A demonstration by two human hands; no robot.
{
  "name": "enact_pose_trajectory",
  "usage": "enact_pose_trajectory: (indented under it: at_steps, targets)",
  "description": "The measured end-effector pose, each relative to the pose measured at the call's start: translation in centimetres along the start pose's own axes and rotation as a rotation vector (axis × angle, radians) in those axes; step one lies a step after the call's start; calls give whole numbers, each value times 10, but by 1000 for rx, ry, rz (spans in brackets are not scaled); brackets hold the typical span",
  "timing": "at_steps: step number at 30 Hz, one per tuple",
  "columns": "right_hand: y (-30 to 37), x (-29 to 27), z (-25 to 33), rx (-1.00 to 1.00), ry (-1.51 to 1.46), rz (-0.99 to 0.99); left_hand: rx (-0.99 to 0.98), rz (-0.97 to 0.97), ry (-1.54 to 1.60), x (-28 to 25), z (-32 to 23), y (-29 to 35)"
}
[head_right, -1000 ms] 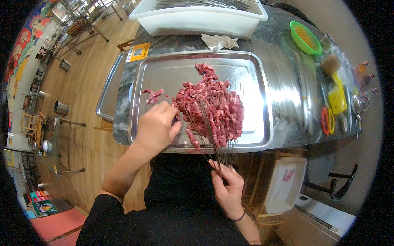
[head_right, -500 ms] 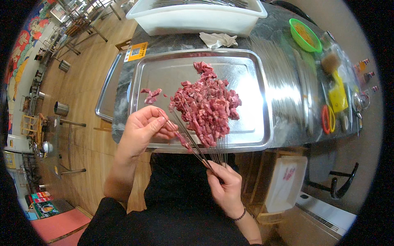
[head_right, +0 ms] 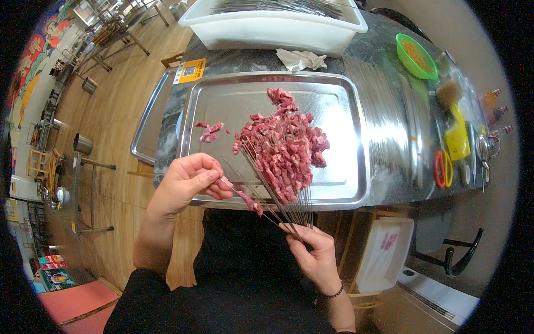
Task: The person threads small pieces of raw red meat onto thin metal skewers. They pick up individual pieces of meat from a metal tray and slide them onto the skewers held in the other hand, creating a bundle of skewered meat.
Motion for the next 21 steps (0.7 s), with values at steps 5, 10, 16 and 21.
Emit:
enact_pose_trajectory:
  at_steps: [5,10,16,21]
  targets:
    - [-1,3,1,0,-19,-1,16,-3,-27,6,-1,2]
    - [-2,2,2,0,3,-1,16,30,-180,2,-2,4]
    - [-7,6,-1,-1,-42,17,53,72,-107,10,-3,3]
    - [-1,18,-7,61,-137,-61,193,99,359,22,29,-5]
Point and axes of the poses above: each hand's wrist, its own y-axis away from the middle knuckle, its own x-axis out of the palm, z = x × y, the point moved 1 cm from there along -y, towards the middle knuckle, and after that the axes turned 6 degrees about -x, right-handed, at the moved point
